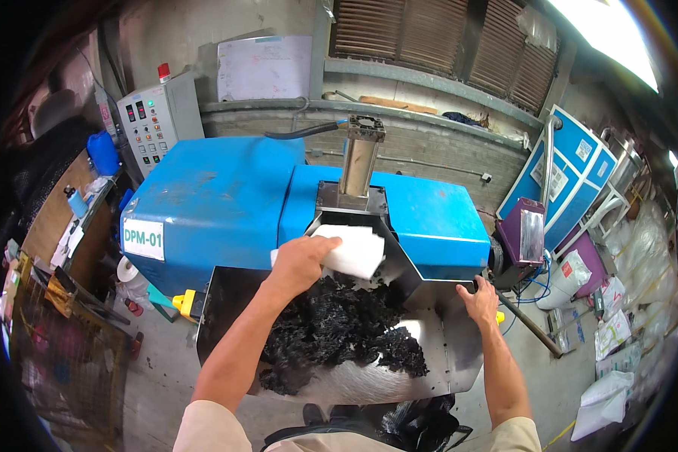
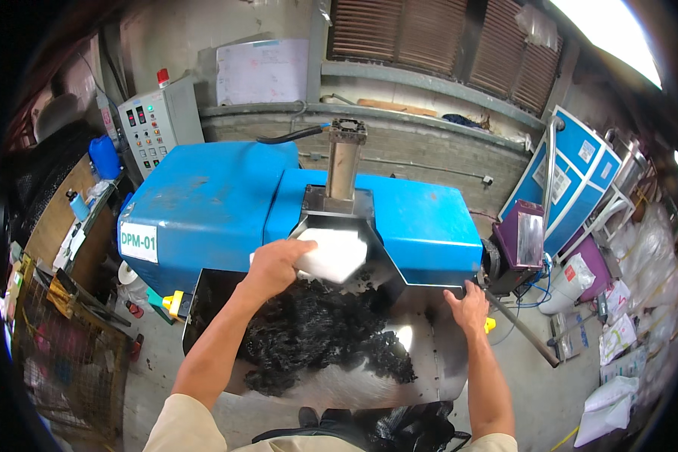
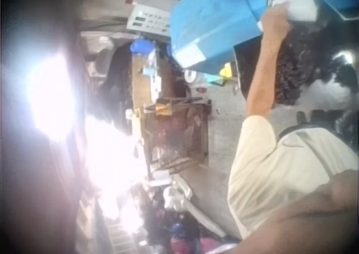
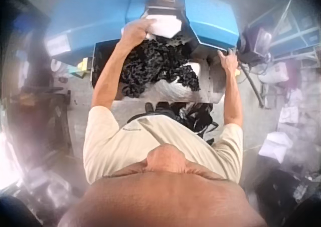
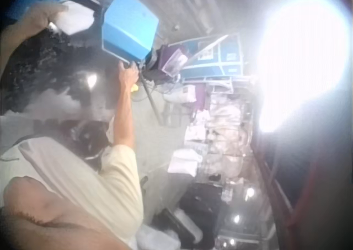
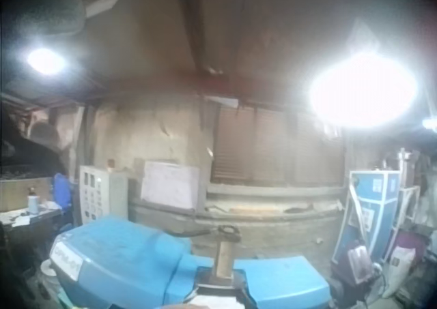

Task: The person feeds white rectangular blocks into a blue industrial machine labeled DPM-01. They repeatedly pick up blocks from the machine's surface and drop them into the hopper, which contains a dark, shredded material. The person uses both hands to handle the blocks and occasionally adjusts the material inside the hopper.

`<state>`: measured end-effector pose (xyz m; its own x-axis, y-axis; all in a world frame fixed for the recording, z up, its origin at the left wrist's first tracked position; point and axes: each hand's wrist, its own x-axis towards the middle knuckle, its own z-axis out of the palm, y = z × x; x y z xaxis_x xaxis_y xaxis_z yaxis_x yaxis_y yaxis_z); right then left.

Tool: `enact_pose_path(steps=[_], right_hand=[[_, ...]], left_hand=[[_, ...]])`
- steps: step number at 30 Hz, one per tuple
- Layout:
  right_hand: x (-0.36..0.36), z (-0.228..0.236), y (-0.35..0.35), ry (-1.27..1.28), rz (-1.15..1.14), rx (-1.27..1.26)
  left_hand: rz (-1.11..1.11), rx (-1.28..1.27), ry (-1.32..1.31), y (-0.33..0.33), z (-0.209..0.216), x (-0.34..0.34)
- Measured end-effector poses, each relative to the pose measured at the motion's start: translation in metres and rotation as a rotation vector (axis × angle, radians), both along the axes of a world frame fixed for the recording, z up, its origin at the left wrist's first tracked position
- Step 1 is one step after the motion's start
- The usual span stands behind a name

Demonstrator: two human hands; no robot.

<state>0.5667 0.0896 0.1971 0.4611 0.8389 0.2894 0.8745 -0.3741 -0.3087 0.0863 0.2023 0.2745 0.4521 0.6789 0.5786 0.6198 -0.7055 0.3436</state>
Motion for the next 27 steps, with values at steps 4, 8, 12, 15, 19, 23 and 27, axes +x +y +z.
enact_pose_path(steps=[4,8,12,15,19,23,27], right_hand=[[-0.078,0.023,-0.004,-0.026,0.454,0.319],[-0.212,0.062,0.006,-0.016,0.9,0.023],[-0.265,0.051,0.025,0.012,0.727,-0.338],[-0.285,0.038,0.033,0.112,0.635,-0.19],[-0.277,0.006,0.067,0.038,0.571,0.024],[-0.242,-0.018,0.106,-0.052,0.462,0.001],[-0.237,-0.016,0.13,-0.07,0.457,0.017]], left_hand=[[-0.081,0.197,0.302,-0.007,-0.009,0.016],[-0.092,0.303,0.357,-0.009,-0.045,0.034],[-0.013,0.265,0.301,-0.002,-0.059,0.045],[0.062,0.195,0.286,-0.001,-0.071,0.042],[0.058,0.057,0.156,-0.001,-0.075,0.045],[-0.034,0.041,-0.021,-0.002,-0.017,0.024],[0.303,-0.042,-0.01,0.058,-0.016,-0.075]])
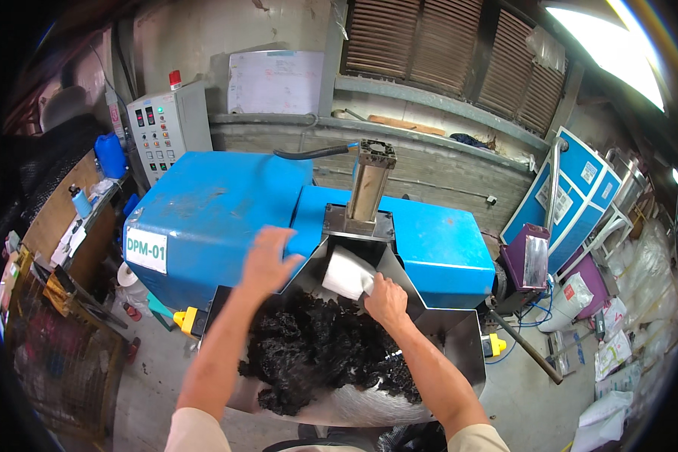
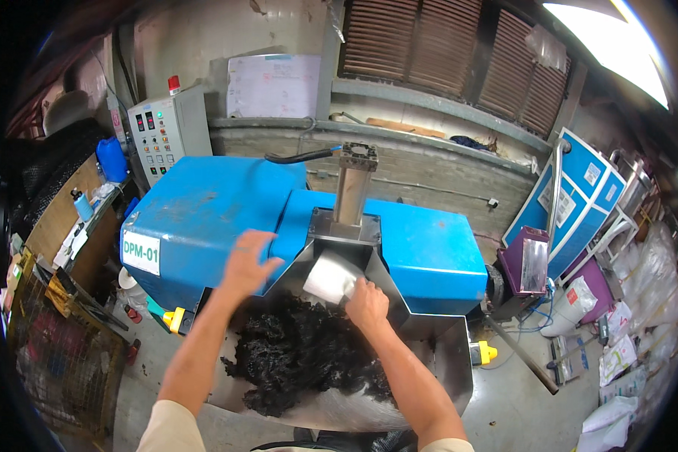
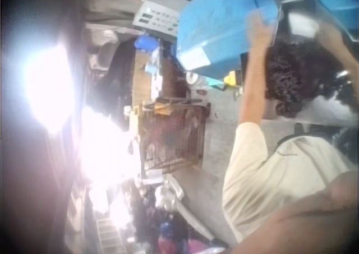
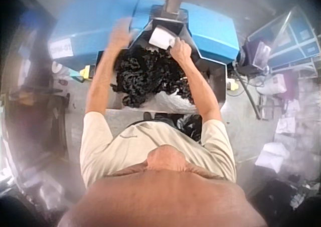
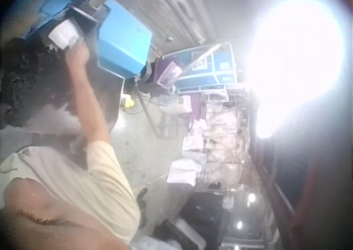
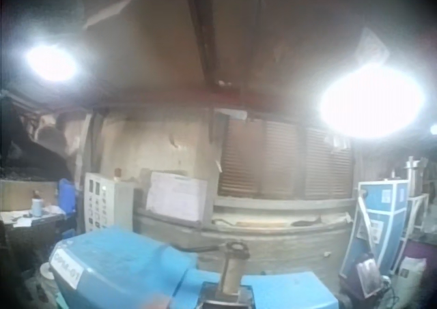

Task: The person feeds white rectangular blocks into a blue industrial machine labeled DPM-01. They repeatedly pick up blocks from the machine's surface and drop them into the hopper, which contains a dark, shredded material. The person uses both hands to handle the blocks and occasionally adjusts the material inside the hopper.

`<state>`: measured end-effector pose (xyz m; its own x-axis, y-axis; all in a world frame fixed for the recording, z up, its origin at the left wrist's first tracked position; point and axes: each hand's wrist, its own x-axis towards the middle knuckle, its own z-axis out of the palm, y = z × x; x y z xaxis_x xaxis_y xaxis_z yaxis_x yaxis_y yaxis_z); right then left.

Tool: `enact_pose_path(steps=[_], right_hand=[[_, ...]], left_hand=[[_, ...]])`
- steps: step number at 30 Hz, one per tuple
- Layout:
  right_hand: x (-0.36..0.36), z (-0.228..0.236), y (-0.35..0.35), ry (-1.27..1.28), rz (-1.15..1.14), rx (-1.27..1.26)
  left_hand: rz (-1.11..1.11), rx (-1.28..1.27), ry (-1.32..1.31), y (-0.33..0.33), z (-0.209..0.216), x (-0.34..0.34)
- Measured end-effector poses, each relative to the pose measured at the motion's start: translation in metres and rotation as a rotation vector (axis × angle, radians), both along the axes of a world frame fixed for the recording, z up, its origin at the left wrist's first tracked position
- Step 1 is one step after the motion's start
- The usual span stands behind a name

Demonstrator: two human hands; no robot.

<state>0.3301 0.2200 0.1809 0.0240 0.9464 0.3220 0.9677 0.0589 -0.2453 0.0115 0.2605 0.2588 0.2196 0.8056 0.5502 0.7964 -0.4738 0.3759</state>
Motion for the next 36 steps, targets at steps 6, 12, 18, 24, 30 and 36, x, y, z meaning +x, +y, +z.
enact_pose_path(steps=[6,12,18,24,30,36], right_hand=[[-0.017,0.006,0.044,-0.029,0.029,-0.053],[0.0,-0.011,0.054,-0.01,-0.005,-0.269],[-0.01,0.072,-0.027,0.118,-0.099,-0.277],[0.088,0.103,-0.133,0.86,-0.2,-0.078],[0.122,0.121,-0.223,1.226,-0.293,0.366],[0.141,0.079,-0.242,1.292,-0.356,0.585]], left_hand=[[0.509,-0.736,0.197,0.054,-0.012,-0.101],[0.483,-0.911,0.138,0.071,-0.018,-0.092],[0.489,-0.953,0.166,0.068,-0.018,-0.103],[0.445,-0.995,0.12,0.072,-0.009,-0.093],[0.453,-1.018,0.158,0.075,-0.012,-0.105],[0.438,-1.007,0.157,0.077,-0.014,-0.1]])
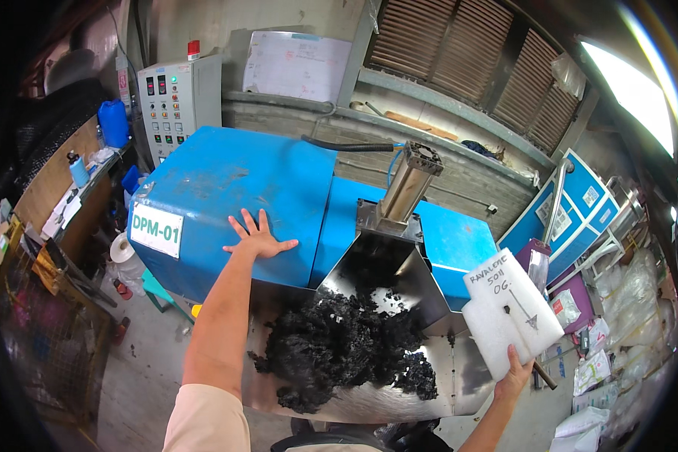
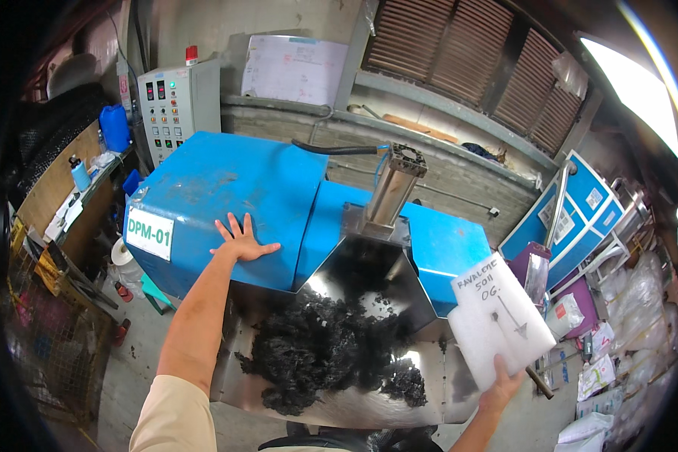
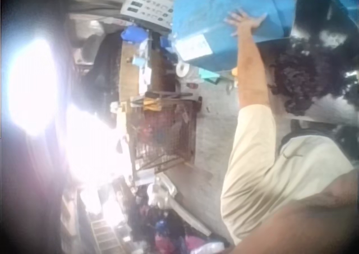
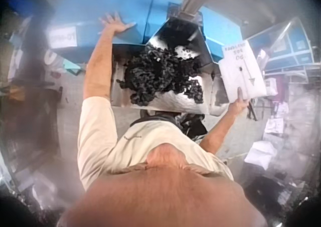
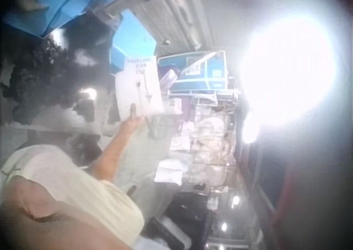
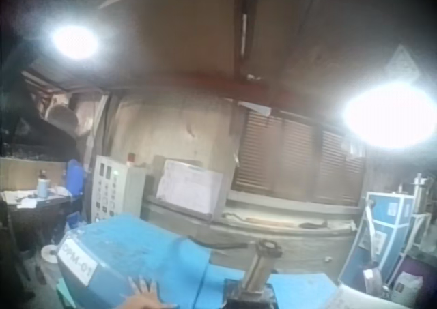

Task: The person feeds white rectangular blocks into a blue industrial machine labeled DPM-01. They repeatedly pick up blocks from the machine's surface and drop them into the hopper, which contains a dark, shredded material. The person uses both hands to handle the blocks and occasionally adjusts the material inside the hopper.

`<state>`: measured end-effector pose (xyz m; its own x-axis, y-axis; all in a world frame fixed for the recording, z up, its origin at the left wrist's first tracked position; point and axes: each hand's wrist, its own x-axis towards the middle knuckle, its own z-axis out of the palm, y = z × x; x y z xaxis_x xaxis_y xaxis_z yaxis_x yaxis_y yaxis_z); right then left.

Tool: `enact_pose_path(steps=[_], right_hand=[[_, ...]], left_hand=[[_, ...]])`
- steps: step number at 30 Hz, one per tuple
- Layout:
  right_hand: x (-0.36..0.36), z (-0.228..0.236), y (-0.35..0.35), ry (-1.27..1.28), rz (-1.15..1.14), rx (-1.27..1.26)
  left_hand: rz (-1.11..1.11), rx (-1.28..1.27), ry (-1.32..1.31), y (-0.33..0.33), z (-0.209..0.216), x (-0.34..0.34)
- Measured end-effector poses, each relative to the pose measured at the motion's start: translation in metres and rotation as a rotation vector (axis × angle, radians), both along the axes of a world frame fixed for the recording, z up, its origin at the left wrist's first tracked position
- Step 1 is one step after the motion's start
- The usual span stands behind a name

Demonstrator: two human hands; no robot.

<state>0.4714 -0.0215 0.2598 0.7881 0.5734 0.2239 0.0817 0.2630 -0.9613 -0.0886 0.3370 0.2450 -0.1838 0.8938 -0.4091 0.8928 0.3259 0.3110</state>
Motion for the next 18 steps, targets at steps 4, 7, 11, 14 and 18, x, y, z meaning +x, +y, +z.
enact_pose_path(steps=[4,7,11,14,18], right_hand=[[-0.011,-0.026,0.012,0.049,-0.047,-0.055],[-0.001,-0.044,0.009,0.148,-0.01,-0.051],[0.014,-0.051,0.004,0.215,0.05,-0.069],[0.026,-0.05,0.007,0.31,0.033,-0.049],[0.044,-0.061,0.022,0.264,0.007,-0.138]], left_hand=[[0.007,0.003,0.007,-0.001,0.003,0.0],[0.009,-0.001,0.006,-0.003,0.001,0.0],[0.017,0.01,-0.012,-0.005,0.003,0.001],[0.026,0.001,-0.017,-0.004,0.009,0.003],[0.024,-0.039,0.007,0.0,0.008,0.003]])
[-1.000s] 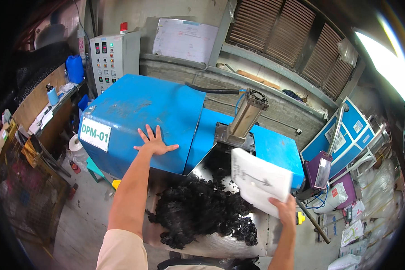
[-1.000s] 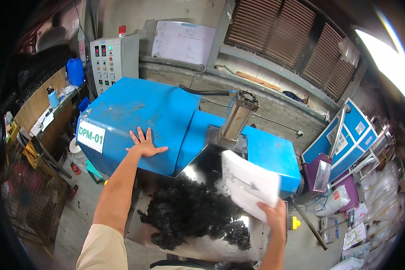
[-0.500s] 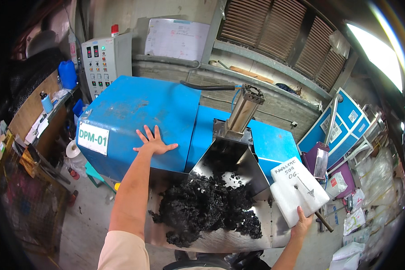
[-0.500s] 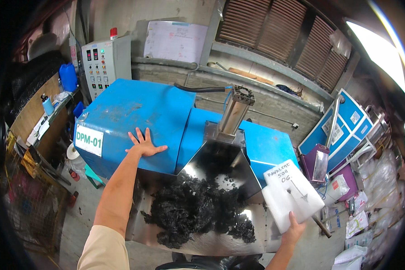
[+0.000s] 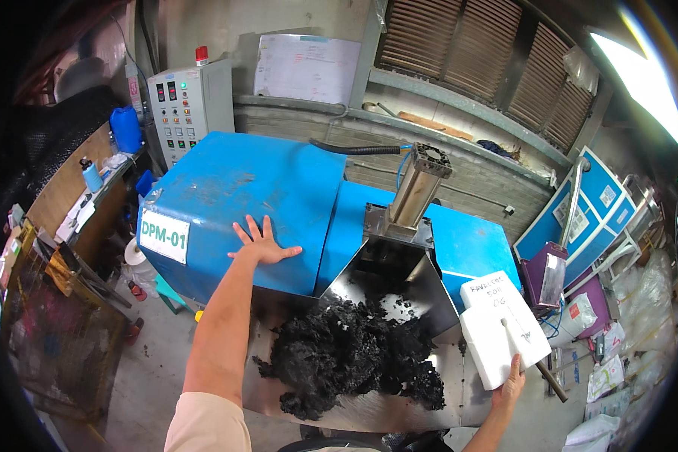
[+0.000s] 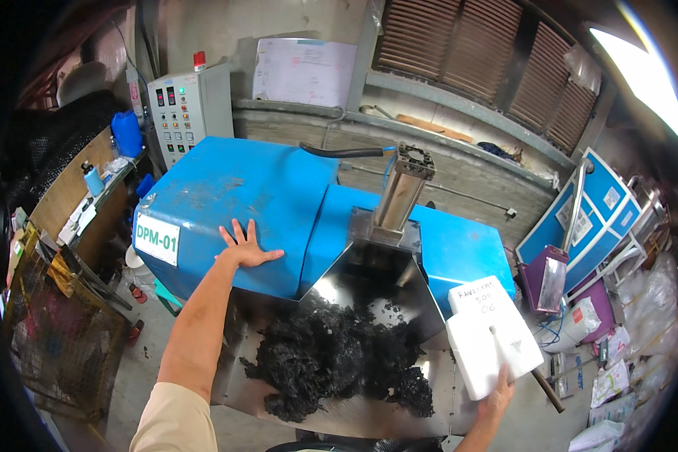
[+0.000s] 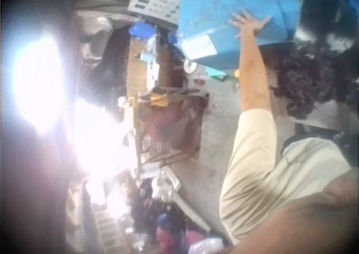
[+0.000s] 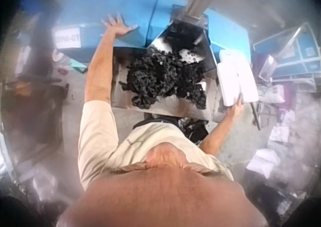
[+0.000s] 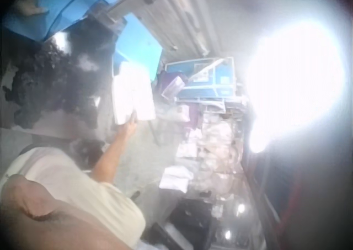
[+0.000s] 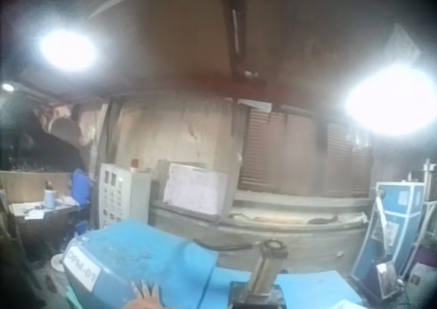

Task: The person feeds white rectangular blocks into a blue industrial machine labeled DPM-01. They repeatedly pick up blocks from the machine's surface and drop them into the hopper, which contains a dark, shredded material. The person uses both hands to handle the blocks and occasionally adjusts the material inside the hopper.

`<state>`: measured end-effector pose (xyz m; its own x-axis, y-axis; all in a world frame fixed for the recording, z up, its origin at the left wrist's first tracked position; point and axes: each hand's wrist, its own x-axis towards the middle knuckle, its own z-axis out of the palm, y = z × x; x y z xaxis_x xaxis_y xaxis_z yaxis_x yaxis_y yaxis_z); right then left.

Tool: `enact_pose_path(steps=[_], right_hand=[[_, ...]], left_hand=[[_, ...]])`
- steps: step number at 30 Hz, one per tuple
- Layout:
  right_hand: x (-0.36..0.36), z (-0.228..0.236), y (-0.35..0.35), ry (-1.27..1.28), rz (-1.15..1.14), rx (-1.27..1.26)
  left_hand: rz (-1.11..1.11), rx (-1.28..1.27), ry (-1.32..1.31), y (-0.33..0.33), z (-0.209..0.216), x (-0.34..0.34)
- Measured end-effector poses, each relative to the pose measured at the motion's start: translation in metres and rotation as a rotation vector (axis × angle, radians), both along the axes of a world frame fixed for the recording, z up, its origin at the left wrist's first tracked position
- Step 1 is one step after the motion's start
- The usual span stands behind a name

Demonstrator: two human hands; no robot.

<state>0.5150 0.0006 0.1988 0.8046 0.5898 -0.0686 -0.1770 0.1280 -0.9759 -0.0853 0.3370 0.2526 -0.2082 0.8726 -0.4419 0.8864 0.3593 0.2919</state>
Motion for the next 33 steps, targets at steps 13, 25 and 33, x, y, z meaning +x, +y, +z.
enact_pose_path(steps=[13,25,33], right_hand=[[0.015,0.02,0.03,0.279,0.034,0.228],[-0.03,-0.01,-0.034,0.402,0.012,0.403],[-0.053,-0.033,-0.074,0.518,-0.018,0.354]], left_hand=[[-0.124,0.008,0.103,0.004,-0.01,-0.012],[-0.055,-0.004,0.086,0.014,-0.013,-0.009],[-0.095,0.043,0.109,0.013,-0.023,-0.01]])
